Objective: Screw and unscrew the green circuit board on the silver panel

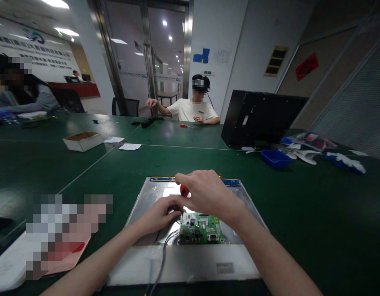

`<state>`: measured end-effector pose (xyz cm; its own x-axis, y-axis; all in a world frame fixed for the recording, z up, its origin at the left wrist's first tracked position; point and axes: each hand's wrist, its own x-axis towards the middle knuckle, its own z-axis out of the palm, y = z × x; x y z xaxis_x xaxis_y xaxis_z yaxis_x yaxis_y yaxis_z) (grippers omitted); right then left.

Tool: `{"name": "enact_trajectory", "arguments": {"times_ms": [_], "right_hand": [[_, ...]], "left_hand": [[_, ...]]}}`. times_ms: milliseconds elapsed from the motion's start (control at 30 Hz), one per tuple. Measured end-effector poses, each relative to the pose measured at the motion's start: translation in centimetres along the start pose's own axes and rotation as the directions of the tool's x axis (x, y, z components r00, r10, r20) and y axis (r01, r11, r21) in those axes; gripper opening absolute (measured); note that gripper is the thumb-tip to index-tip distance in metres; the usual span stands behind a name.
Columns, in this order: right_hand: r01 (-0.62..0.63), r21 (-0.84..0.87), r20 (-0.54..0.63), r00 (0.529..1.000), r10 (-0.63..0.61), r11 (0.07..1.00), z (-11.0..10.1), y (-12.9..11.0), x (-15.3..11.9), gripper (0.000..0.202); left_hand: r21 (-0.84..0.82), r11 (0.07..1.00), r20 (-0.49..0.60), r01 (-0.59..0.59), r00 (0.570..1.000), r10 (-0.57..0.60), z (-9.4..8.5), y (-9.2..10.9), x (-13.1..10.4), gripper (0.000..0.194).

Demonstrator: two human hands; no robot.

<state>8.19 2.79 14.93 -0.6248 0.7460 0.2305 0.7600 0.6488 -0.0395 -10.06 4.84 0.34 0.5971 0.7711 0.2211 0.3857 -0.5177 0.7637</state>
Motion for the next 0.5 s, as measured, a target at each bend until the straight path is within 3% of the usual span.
{"name": "enact_trajectory", "arguments": {"times_ms": [100, 333, 500], "right_hand": [[-0.051, -0.06, -0.002, 0.999, 0.051, 0.997, 0.2, -0.49, 0.22, 0.037], [-0.019, -0.003, 0.008, 1.0, 0.019, 1.0, -0.32, 0.08, -0.19, 0.012], [-0.063, -0.05, -0.001, 0.998, 0.063, 0.997, -0.06, -0.06, -0.04, 0.029]], "left_hand": [[0.018, 1.0, 0.013, 0.01, 1.0, -0.01, 0.01, 0.08, -0.03, 0.008], [0.058, 0.998, 0.039, -0.011, 0.999, 0.008, -0.33, -0.04, 0.04, 0.011], [0.02, 1.0, 0.05, 0.014, 0.999, -0.015, -0.25, 0.17, 0.02, 0.011]]}}
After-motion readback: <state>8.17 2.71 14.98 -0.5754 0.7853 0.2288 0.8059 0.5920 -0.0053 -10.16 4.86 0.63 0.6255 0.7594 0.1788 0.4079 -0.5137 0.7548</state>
